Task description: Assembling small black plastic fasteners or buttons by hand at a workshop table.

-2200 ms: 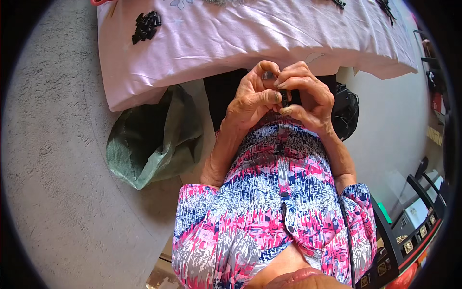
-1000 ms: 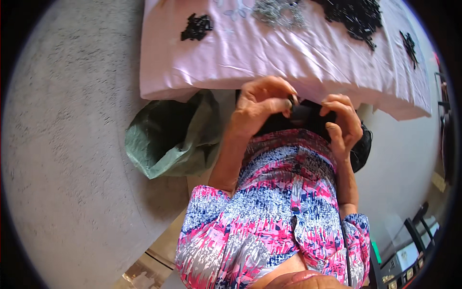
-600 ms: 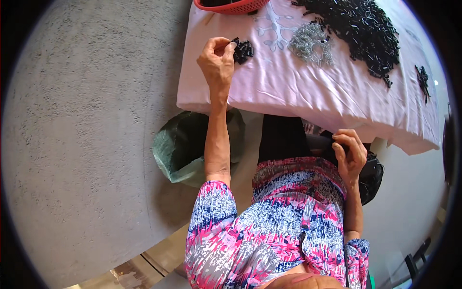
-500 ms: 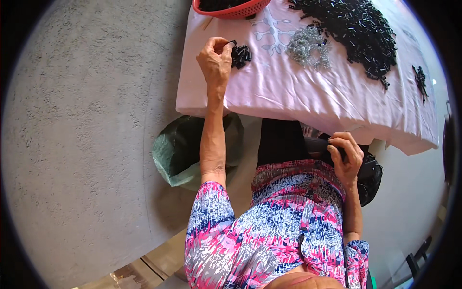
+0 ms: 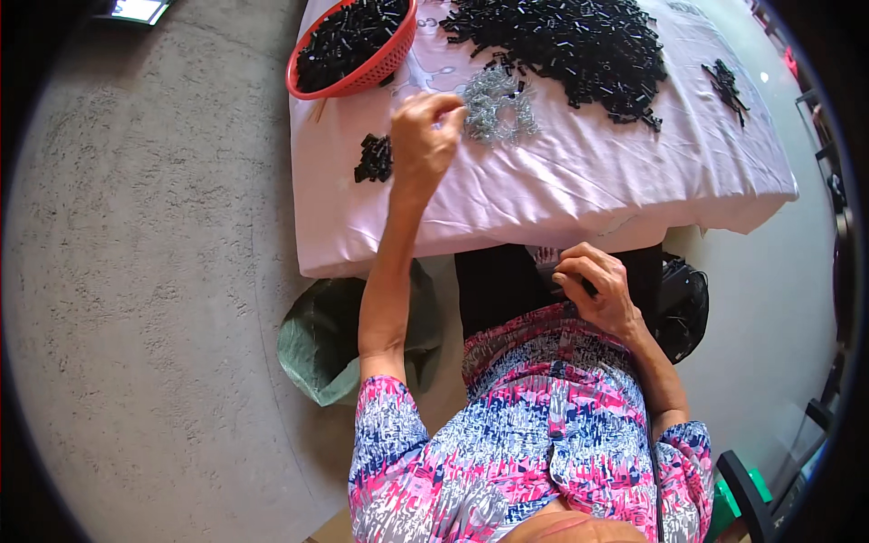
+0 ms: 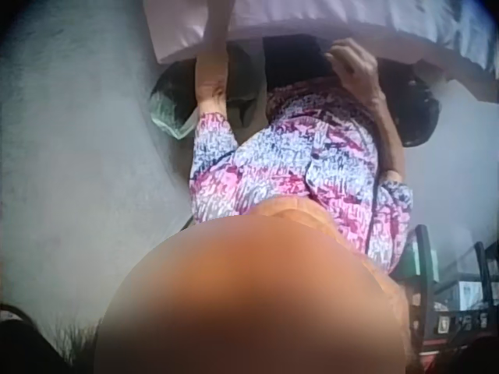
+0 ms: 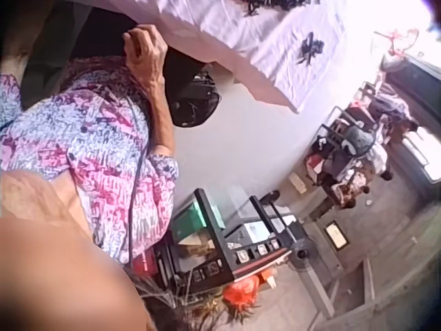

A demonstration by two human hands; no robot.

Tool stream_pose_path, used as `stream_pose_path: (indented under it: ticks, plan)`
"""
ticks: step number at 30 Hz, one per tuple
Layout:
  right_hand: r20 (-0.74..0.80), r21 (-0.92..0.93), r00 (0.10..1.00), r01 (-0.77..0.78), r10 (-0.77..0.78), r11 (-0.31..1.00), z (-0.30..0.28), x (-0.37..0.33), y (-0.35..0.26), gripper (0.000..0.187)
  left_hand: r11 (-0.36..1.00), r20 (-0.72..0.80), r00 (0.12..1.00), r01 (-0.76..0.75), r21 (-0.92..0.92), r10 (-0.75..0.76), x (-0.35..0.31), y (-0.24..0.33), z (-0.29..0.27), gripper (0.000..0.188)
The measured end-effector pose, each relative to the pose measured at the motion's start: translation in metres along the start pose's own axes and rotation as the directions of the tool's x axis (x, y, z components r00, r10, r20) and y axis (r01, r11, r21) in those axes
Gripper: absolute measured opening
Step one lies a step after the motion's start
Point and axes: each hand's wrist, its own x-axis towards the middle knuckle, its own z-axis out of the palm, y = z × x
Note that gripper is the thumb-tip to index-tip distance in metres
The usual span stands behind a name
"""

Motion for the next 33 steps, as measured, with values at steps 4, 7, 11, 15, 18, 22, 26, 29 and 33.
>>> stream_pose_path:
  ticks: [4,7,11,15,18,22,26,29,33]
  plan:
    - [0.046,-0.066,0.999,0.03,-0.027,0.997,0.002,0.0,0.001,0.012,0.969,0.156,0.978,-0.165,0.181,0.138,0.031,0.014,0.036,0.009]
    - [0.033,-0.075,0.999,0.032,-0.03,0.997,0.003,-0.005,0.002,0.012,0.946,0.185,0.969,-0.205,0.252,0.161,0.045,0.006,0.05,0.008]
    - [0.033,-0.099,0.999,0.014,-0.011,0.995,0.003,-0.007,0.007,0.012,0.944,0.326,0.938,-0.21,0.255,0.12,0.052,0.01,0.056,0.012]
    - [0.042,-0.125,0.999,0.021,-0.016,0.992,0.005,-0.01,0.012,0.012,0.918,0.404,0.914,-0.19,0.348,0.036,0.052,0.009,0.06,0.011]
    - [0.059,-0.171,0.998,0.04,-0.03,0.984,0.006,-0.013,0.014,0.012,0.902,0.416,0.908,-0.217,0.374,0.045,0.052,0.009,0.061,0.013]
    - [0.092,-0.204,0.996,0.037,-0.018,0.978,0.008,-0.016,0.014,0.013,0.924,0.431,0.9,-0.218,0.314,0.065,0.052,0.006,0.058,0.012]
    - [0.086,-0.23,0.996,0.053,-0.034,0.972,0.013,-0.02,0.021,0.014,0.962,0.386,0.916,-0.193,0.196,0.105,0.048,0.006,0.052,0.008]
    - [0.103,-0.24,0.995,0.041,-0.017,0.97,0.014,-0.022,0.02,0.014,0.963,0.174,0.971,-0.194,0.186,0.162,0.044,0.004,0.049,0.01]
    - [0.083,-0.226,0.996,0.044,-0.025,0.973,0.017,-0.022,0.023,0.014,0.986,0.177,0.983,-0.014,-0.168,0.044,0.039,0.021,0.053,0.013]
